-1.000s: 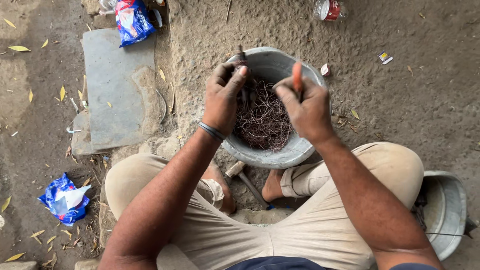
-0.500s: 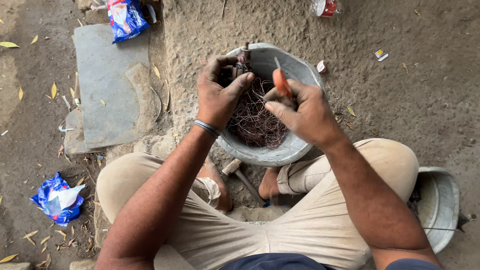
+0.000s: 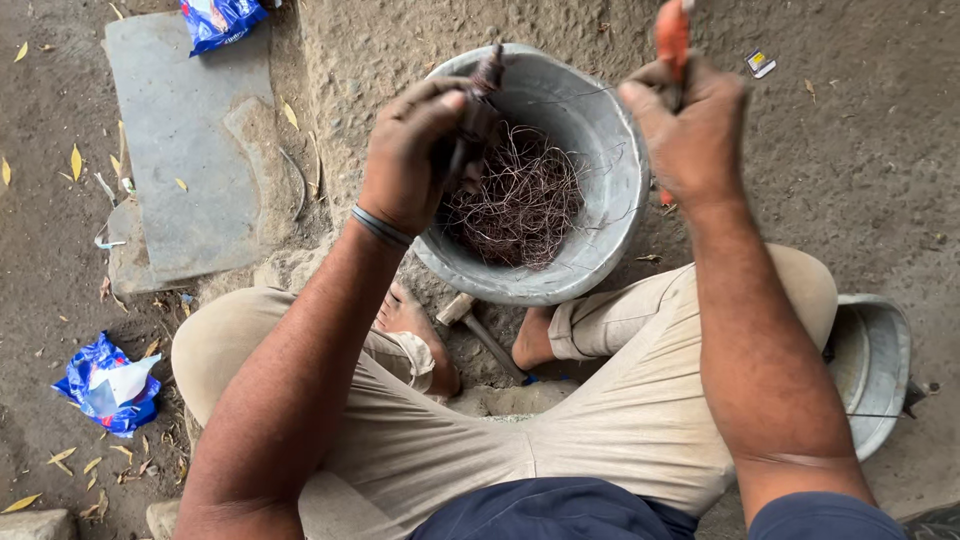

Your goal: The person sits on the ground and uses scissors to strip copper wire from a small metal component. They repeatedly cut and pull the wire, dropping the stripped pieces into a metal bucket placed between their legs.

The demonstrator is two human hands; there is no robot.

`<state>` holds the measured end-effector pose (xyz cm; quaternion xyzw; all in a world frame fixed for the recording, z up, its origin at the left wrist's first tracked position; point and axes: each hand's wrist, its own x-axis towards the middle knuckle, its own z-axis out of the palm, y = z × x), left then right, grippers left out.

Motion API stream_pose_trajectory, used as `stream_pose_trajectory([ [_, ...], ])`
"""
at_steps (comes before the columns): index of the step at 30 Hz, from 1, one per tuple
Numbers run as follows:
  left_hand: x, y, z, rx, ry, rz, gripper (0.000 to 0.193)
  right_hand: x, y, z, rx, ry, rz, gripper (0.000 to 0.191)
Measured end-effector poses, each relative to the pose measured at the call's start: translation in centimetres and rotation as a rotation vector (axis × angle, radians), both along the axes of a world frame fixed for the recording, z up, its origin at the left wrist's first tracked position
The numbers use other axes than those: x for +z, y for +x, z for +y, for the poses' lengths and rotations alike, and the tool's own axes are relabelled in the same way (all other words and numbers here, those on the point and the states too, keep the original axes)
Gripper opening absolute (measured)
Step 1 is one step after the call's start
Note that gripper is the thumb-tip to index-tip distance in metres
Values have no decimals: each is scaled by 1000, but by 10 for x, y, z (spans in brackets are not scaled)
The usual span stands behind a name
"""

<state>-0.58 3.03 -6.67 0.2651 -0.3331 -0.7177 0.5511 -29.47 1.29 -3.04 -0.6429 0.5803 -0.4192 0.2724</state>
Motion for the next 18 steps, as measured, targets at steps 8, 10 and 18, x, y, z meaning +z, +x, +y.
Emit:
stream_pose_trajectory([
  [8, -4, 14, -9, 195, 39, 4, 22, -2, 35, 15, 133, -260, 449, 12],
  [10, -5, 10, -8, 222, 43, -94, 17, 13, 42, 16, 109, -191, 292, 10],
  [18, 8, 0, 6, -13, 31, -94, 26, 16, 82, 39, 326, -128, 123, 27],
])
